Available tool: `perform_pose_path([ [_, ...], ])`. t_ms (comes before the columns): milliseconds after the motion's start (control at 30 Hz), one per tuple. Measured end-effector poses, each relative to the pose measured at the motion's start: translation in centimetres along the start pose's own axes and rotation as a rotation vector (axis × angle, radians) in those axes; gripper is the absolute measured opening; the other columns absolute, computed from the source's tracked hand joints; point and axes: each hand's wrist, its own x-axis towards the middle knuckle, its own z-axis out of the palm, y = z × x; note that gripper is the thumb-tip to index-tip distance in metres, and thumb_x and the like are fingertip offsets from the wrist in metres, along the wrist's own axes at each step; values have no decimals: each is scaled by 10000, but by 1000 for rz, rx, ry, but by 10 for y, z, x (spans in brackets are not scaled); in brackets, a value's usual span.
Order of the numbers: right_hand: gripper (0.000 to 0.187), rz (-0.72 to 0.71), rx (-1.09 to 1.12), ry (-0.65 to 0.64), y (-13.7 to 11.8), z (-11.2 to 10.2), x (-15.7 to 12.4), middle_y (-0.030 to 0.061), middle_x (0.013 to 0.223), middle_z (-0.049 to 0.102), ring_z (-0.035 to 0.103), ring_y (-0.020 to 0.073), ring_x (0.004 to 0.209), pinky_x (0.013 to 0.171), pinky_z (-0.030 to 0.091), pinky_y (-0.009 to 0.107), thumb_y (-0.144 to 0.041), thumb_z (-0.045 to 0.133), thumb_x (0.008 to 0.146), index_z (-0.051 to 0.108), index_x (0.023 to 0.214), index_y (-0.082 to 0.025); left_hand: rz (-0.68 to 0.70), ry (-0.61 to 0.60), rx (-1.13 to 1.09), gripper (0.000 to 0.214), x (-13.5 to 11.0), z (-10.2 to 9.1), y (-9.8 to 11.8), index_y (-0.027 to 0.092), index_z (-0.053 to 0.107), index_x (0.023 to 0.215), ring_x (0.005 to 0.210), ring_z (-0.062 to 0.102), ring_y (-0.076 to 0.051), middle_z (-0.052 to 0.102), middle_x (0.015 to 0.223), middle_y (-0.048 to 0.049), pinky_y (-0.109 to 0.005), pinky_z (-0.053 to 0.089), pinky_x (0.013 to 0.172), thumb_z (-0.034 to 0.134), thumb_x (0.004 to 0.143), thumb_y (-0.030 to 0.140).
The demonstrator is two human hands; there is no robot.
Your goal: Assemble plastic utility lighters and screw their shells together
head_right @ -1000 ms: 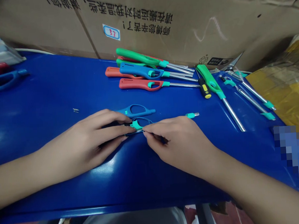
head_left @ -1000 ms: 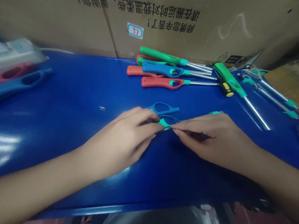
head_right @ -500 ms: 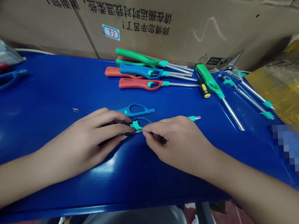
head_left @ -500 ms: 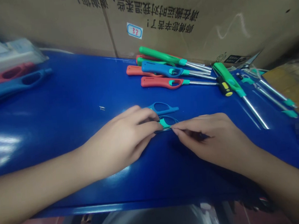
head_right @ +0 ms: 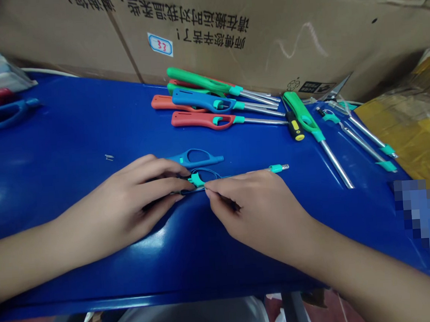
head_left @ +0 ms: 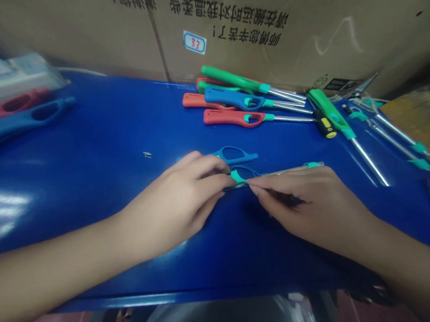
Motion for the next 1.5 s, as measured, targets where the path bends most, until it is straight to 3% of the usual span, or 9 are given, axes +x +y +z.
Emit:
perform_pose_path([
  [200,205,14,-17,-41,-2,1,-1,8,843,808,757,197,715,685,554,310,-189,584,963,772,889,-221,-21,30,-52,304,-2,2,3,236,678,1250,1081,580,-241,629,1221,-76,-390,482,919,512,1018,133],
  [633,297,138,83,-74,-8,-2,1,-27,658,711,621,95,545,557,386,268,-175,587,963,626,669,-194,-49,14,-63,342,-6,3,5,243,671,1247,1062,555,-231,604,1261,-63,-371,476,902,528,980,83],
  [900,223,121,47,-123,-9,0,-2,-35,677,709,647,114,582,578,403,279,-165,568,973,704,800,-200,-63,4,-65,298,-5,1,5,247,687,1187,1069,556,-242,606,1272,-53,-385,492,885,540,974,99],
  [1100,193,50,-72,-35,-9,-5,-5,-7,753,767,707,171,635,625,454,325,-195,580,977,721,846,-209,-63,-8,-49,350,-5,1,5,268,676,1238,1082,573,-248,617,1285,-52,-399,504,903,544,965,92],
  [1300,267,41,-84,-45,-8,-7,-3,19,794,783,704,171,614,583,435,328,-189,576,975,666,723,-195,-58,-12,-50,390,-5,0,5,278,667,1271,1086,569,-239,617,1303,-38,-390,499,916,539,965,73],
  [1500,249,56,-53,-80,-9,-3,-3,2,704,739,687,166,604,574,415,318,-178,573,971,686,750,-183,-52,-13,-42,392,-5,1,5,271,662,1292,1071,560,-237,613,1301,-42,-389,495,901,529,975,83],
])
